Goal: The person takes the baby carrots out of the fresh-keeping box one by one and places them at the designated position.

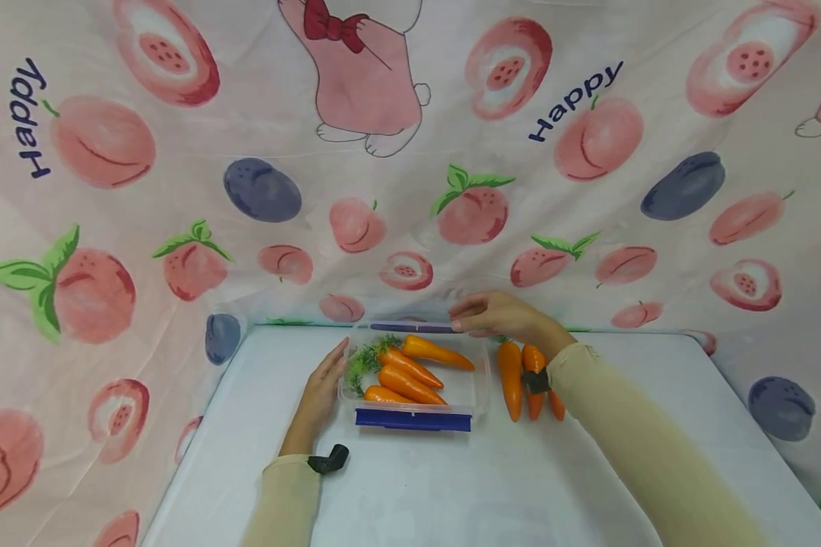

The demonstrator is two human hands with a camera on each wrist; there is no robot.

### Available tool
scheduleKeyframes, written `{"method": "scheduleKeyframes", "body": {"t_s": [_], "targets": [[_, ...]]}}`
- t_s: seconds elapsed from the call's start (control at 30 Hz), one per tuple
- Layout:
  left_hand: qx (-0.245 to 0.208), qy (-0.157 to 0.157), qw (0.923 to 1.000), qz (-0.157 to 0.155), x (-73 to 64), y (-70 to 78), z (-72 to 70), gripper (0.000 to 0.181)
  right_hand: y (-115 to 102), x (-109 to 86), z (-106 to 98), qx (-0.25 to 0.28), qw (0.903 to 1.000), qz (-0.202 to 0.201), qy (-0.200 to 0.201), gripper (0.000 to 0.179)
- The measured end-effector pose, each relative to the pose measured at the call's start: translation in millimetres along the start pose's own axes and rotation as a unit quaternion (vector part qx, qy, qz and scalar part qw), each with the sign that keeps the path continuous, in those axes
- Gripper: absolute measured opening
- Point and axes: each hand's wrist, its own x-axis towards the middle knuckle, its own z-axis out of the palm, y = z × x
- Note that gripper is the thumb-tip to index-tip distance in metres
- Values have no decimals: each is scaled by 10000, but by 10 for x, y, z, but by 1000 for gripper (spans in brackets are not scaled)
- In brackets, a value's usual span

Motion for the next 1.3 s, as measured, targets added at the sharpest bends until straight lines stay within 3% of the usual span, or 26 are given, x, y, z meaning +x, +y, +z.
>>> {"method": "scheduleKeyframes", "body": {"t_s": [0.57, 0.8, 1.3], "targets": [[-58, -38, 10000, -26, 19, 25, 12, 50, -37, 314, 307, -546, 9982, 0, -246, 62], [-69, -36, 10000, 11, 20, 18, 11, 51, -19, 428, 398, -678, 9975, 59, -178, 53], [-94, 34, 9999, 18, 0, 21, 18, 52, 39, 558, 548, -760, 9956, 493, -253, 59]]}}
